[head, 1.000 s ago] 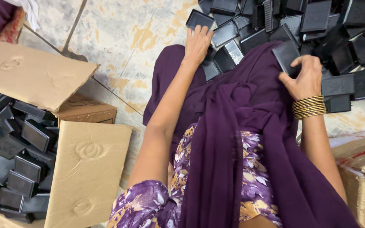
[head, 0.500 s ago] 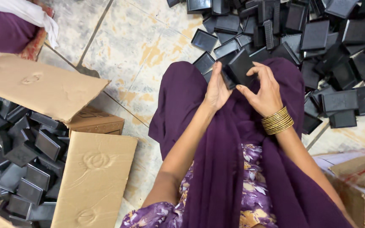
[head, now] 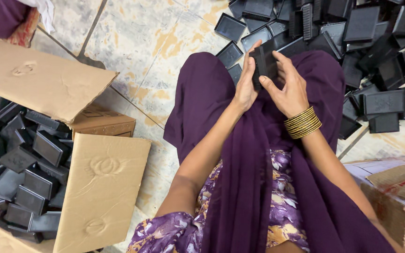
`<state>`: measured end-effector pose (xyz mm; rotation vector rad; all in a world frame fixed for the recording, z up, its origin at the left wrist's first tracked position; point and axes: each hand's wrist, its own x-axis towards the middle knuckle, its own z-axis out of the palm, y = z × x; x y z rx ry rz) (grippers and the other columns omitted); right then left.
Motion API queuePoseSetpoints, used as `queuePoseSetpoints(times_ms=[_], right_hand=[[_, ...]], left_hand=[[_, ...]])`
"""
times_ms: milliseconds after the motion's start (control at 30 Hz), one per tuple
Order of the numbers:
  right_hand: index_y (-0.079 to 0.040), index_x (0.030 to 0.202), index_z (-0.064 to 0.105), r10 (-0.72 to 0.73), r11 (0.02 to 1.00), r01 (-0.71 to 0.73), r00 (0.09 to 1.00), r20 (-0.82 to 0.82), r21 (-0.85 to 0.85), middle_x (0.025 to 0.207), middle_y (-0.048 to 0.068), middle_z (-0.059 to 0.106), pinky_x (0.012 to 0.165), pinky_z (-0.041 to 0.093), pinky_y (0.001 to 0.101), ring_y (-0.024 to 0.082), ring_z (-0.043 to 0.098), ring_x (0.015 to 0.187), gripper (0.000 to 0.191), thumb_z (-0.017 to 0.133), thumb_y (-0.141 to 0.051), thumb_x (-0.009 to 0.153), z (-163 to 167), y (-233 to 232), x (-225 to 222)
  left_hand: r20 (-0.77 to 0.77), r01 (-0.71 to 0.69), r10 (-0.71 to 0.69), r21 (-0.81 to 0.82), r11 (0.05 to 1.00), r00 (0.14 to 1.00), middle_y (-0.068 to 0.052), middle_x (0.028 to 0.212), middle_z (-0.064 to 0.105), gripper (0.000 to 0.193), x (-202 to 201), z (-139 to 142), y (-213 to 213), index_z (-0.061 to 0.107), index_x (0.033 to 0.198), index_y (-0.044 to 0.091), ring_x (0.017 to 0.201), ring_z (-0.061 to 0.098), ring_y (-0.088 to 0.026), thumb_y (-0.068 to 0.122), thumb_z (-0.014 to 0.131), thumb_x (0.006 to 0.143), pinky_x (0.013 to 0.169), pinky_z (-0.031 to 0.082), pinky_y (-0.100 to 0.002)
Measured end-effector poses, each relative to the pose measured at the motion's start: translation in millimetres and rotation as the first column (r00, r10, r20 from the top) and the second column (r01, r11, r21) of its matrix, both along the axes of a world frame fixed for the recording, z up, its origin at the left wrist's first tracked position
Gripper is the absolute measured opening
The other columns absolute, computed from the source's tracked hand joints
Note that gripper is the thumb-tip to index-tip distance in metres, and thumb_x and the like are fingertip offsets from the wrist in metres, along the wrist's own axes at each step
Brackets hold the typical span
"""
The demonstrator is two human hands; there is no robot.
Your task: The person sits on the floor among a large pile of black plastic boxes and stacks them one at a time, fitting a lid onto each base and placing completed stacks into nearby cardboard boxes. They repeatedly reach into the pile, pick up a base and lid, press them together, and set the stack aside or into a box.
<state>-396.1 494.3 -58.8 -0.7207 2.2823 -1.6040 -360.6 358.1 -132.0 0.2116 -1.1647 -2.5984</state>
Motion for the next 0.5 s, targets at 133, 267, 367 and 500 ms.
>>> queuePoseSetpoints(times_ms=[133, 267, 367, 500], right_hand=[[-0.006, 0.153, 0.046, 0.028, 0.999, -0.027, 0.998, -0.049, 0.040, 0.140, 0.025, 0.061, 0.104, 0.055, 0.0418, 0.035, 0.065, 0.128, 0.068, 0.080, -0.020, 0.096, -3, -2, 4], [-0.005, 0.150, 0.047, 0.021, 0.998, -0.017, 0.997, -0.079, 0.058, 0.136, 0.023, 0.061, 0.100, 0.056, 0.0414, 0.035, 0.066, 0.122, 0.070, 0.083, -0.019, 0.092, -6, -4, 6], [-0.003, 0.148, 0.046, 0.036, 0.995, -0.024, 0.991, -0.130, 0.092, 0.133, 0.023, 0.059, 0.099, 0.055, 0.0424, 0.036, 0.065, 0.118, 0.074, 0.086, -0.018, 0.088, -5, -3, 3], [-0.005, 0.143, 0.048, 0.075, 0.976, 0.003, 0.935, -0.346, 0.219, 0.132, 0.020, 0.057, 0.101, 0.052, 0.0453, 0.039, 0.060, 0.119, 0.078, 0.090, -0.016, 0.078, 1, 4, -5]], left_hand=[[-0.008, -0.047, 0.047, -0.004, 0.999, 0.999, -0.011, 0.154, 0.044, 0.055, 0, 2, -4, 0.035, 0.163, 0.010, 0.137, 0.047, -0.022, 0.041, 0.040, 0.117, 0.117, 0.039, -0.036], [-0.022, -0.045, 0.042, -0.155, 0.987, 0.999, -0.007, 0.158, 0.042, 0.058, 2, 7, -2, 0.036, 0.162, 0.010, 0.144, 0.045, -0.018, 0.044, 0.040, 0.116, 0.123, 0.037, -0.033], [-0.014, -0.008, 0.008, -0.055, 0.998, 1.000, -0.007, 0.156, 0.044, 0.059, 6, 8, -2, 0.034, 0.161, 0.009, 0.142, 0.047, -0.019, 0.043, 0.042, 0.114, 0.122, 0.038, -0.035], [0.002, 0.022, -0.022, 0.033, 0.999, 1.000, -0.009, 0.148, 0.052, 0.052, 7, -3, -14, 0.043, 0.155, 0.010, 0.135, 0.052, -0.020, 0.041, 0.046, 0.113, 0.115, 0.043, -0.036]])
